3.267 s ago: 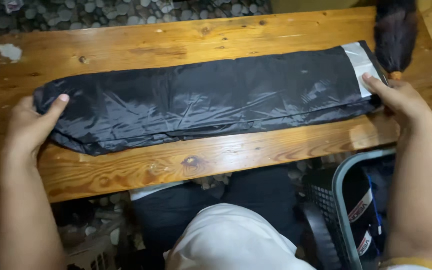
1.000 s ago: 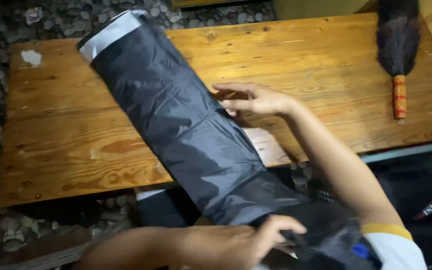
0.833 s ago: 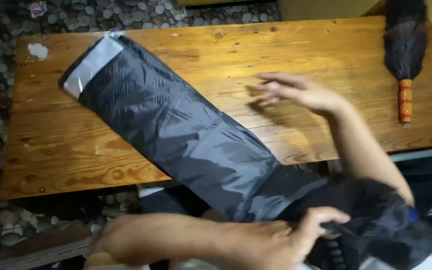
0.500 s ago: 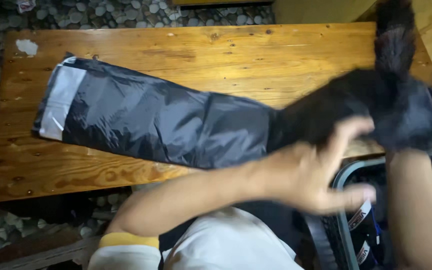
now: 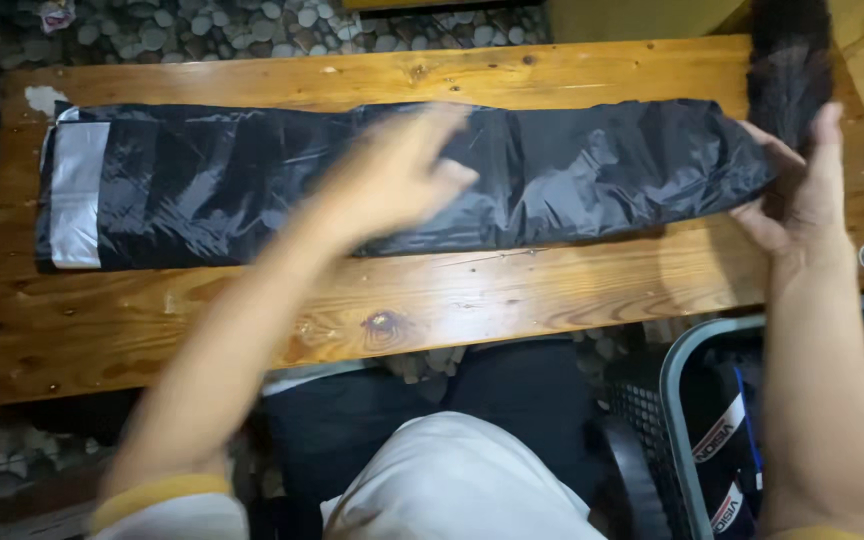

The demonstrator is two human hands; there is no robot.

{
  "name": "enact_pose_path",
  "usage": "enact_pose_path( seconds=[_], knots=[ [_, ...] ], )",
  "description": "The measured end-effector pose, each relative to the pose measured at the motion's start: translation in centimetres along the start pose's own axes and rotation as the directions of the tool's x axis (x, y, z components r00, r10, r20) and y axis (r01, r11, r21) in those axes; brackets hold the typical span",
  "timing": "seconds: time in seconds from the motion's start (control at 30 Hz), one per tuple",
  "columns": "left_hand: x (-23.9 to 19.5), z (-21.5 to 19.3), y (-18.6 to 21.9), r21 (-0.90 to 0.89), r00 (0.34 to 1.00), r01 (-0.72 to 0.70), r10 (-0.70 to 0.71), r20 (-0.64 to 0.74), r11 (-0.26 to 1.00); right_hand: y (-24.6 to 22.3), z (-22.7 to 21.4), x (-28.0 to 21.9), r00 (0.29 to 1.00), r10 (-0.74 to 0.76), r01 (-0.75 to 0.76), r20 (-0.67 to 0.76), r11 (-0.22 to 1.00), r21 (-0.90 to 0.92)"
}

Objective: The person uses a feather duster to clean a black garment laid out on a wooden table. They then fold the garment neatly into a compact rectangular shape.

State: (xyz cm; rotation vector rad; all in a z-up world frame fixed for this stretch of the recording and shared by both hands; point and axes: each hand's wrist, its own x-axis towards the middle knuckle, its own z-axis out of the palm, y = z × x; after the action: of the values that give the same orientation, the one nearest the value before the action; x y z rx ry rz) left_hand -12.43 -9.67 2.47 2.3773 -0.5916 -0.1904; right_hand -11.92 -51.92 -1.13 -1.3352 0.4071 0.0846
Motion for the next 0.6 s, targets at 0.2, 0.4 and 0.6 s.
enact_pose_path(
  seconds=[0.2,0.4,0.6],
  knots=[
    [-6.6,-9.5,-14.6,0.249,0.812,0.583,-0.568,-0.137,0.773,-1.1,-0.1,1.6,0.975,-0.224,0.131,0.012,0.525,-0.841],
    [-8.0,-9.4,-24.1,0.475,0.905,0.411,-0.412,-0.108,0.778,-1.4,4.8,5.2,0.77,-0.141,0.619,0.622,-0.073,-0.782],
    [-7.5,-10.2,-23.7,0.522,0.857,0.475,-0.507,-0.091,0.709,0.9,7.3,11.4,0.888,0.181,0.448,0.424,-0.125,-0.885]
  ],
)
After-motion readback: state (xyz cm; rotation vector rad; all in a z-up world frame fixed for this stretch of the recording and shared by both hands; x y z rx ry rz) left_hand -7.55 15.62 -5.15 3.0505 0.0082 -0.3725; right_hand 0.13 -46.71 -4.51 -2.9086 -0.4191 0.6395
